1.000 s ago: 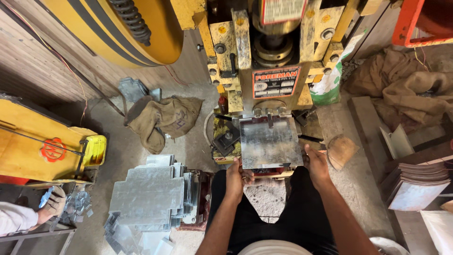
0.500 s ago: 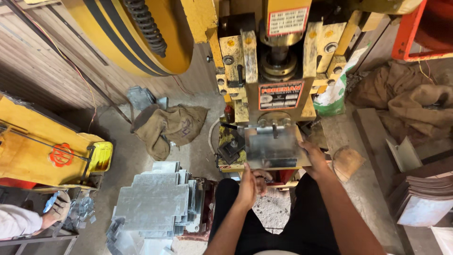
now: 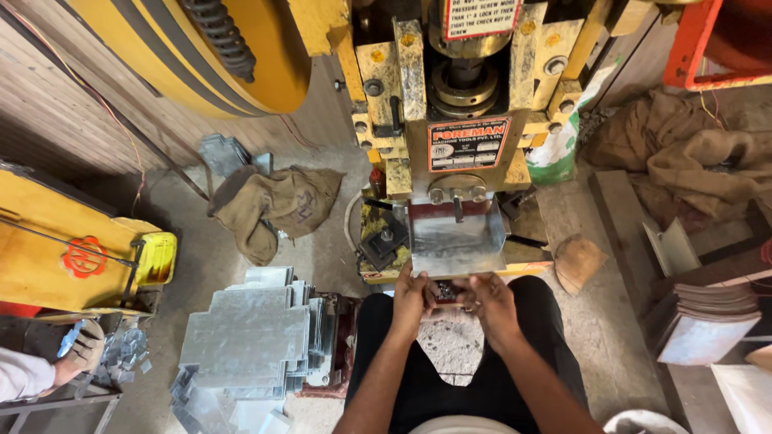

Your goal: The person repeatedly picks up flat metal sheets from a stack, places them into a hydraulic press, operates the press to bend the sheets, and then removes the bent pieces to place them on a separate pile. The process is repeated for multiple sheets.

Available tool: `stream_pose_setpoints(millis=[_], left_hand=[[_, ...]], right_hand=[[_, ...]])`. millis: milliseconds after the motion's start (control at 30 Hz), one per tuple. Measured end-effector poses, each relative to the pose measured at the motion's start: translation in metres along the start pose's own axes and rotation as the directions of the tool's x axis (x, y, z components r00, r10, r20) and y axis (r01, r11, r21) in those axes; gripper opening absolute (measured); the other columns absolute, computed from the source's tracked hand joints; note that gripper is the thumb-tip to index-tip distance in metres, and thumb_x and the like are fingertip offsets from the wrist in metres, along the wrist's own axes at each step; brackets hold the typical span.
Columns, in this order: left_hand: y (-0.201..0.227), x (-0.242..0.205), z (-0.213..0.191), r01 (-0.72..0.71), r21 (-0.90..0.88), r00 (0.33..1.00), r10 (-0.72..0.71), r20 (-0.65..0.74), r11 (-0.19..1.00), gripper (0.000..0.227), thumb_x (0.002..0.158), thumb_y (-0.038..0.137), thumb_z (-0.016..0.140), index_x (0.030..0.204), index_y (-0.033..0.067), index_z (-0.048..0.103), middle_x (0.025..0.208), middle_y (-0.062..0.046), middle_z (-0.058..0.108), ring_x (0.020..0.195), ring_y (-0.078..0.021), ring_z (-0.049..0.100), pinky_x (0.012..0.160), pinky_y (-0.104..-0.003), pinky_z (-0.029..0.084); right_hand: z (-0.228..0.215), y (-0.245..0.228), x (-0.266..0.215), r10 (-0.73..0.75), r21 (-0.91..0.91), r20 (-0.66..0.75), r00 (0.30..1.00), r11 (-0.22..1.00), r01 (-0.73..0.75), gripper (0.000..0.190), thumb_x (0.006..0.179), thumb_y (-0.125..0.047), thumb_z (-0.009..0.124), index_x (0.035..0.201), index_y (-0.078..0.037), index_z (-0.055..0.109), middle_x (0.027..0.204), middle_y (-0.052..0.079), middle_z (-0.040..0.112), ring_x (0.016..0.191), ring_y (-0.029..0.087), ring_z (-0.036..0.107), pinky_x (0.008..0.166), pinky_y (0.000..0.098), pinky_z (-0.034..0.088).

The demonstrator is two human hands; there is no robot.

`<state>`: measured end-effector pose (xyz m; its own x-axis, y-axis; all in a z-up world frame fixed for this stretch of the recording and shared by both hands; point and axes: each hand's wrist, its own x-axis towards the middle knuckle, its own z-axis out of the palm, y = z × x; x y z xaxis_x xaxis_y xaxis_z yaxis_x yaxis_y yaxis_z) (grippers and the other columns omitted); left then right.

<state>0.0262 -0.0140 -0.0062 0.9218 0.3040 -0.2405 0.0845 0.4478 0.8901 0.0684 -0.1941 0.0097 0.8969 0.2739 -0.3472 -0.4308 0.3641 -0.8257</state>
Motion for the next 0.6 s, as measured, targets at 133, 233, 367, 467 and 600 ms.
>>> stream_pose_setpoints(millis=[133,233,367,467,600], left_hand=[[0.002,0.003,-0.005,0.072,0.009,0.997,-0.072,-0.029,0.997,0.048,0.107,0.012,0.047,0.154,0.0089,0.039,0.072,-0.006,0.065,0.049,-0.0104,0.054,0.041,-0.025,0.041],[0.004,0.005,-0.007,0.106,0.049,0.994,-0.105,-0.017,0.993,0.053,0.107,0.012,0.047,0.158,0.011,0.034,0.073,-0.006,0.066,0.053,-0.0102,0.058,0.046,-0.026,0.046],[0.015,0.002,-0.006,0.123,0.068,0.992,-0.125,0.015,0.99,0.056,0.107,0.013,0.047,0.16,0.014,0.029,0.074,-0.007,0.067,0.053,-0.012,0.059,0.045,-0.028,0.046],[0.019,0.0,-0.004,0.091,0.066,0.995,-0.094,0.042,0.994,0.056,0.106,0.012,0.048,0.16,0.0122,0.032,0.074,-0.007,0.067,0.052,-0.0114,0.059,0.044,-0.027,0.046],[0.016,-0.002,-0.01,0.118,0.097,0.991,-0.122,0.045,0.988,0.064,0.101,0.015,0.055,0.159,0.0168,0.031,0.076,-0.007,0.066,0.051,-0.0119,0.059,0.043,-0.029,0.047]], right_hand=[[0.001,0.013,0.013,0.002,-0.056,-0.077,0.997,0.998,-0.006,0.033,0.099,-0.025,0.065,0.11,0.005,0.055,0.108,0.021,0.076,0.077,0.022,0.067,0.073,0.0367,0.057],[-0.008,0.023,0.023,-0.046,-0.096,-0.101,0.994,0.995,0.036,0.034,0.097,-0.025,0.068,0.107,0.006,0.058,0.104,0.02,0.076,0.078,0.019,0.068,0.074,0.033,0.059],[-0.012,0.025,0.028,-0.088,-0.205,-0.134,0.987,0.977,0.059,0.031,0.096,-0.023,0.071,0.103,0.006,0.062,0.1,0.019,0.078,0.076,0.018,0.067,0.071,0.0305,0.057],[-0.013,0.028,0.029,-0.086,-0.198,-0.148,0.985,0.979,0.056,0.029,0.096,-0.023,0.069,0.103,0.004,0.062,0.098,0.017,0.078,0.076,0.017,0.068,0.071,0.0297,0.057],[-0.017,0.034,0.033,-0.107,-0.174,-0.13,0.986,0.981,0.084,0.027,0.097,-0.021,0.07,0.1,0.005,0.063,0.096,0.017,0.077,0.074,0.016,0.066,0.07,0.0303,0.057]])
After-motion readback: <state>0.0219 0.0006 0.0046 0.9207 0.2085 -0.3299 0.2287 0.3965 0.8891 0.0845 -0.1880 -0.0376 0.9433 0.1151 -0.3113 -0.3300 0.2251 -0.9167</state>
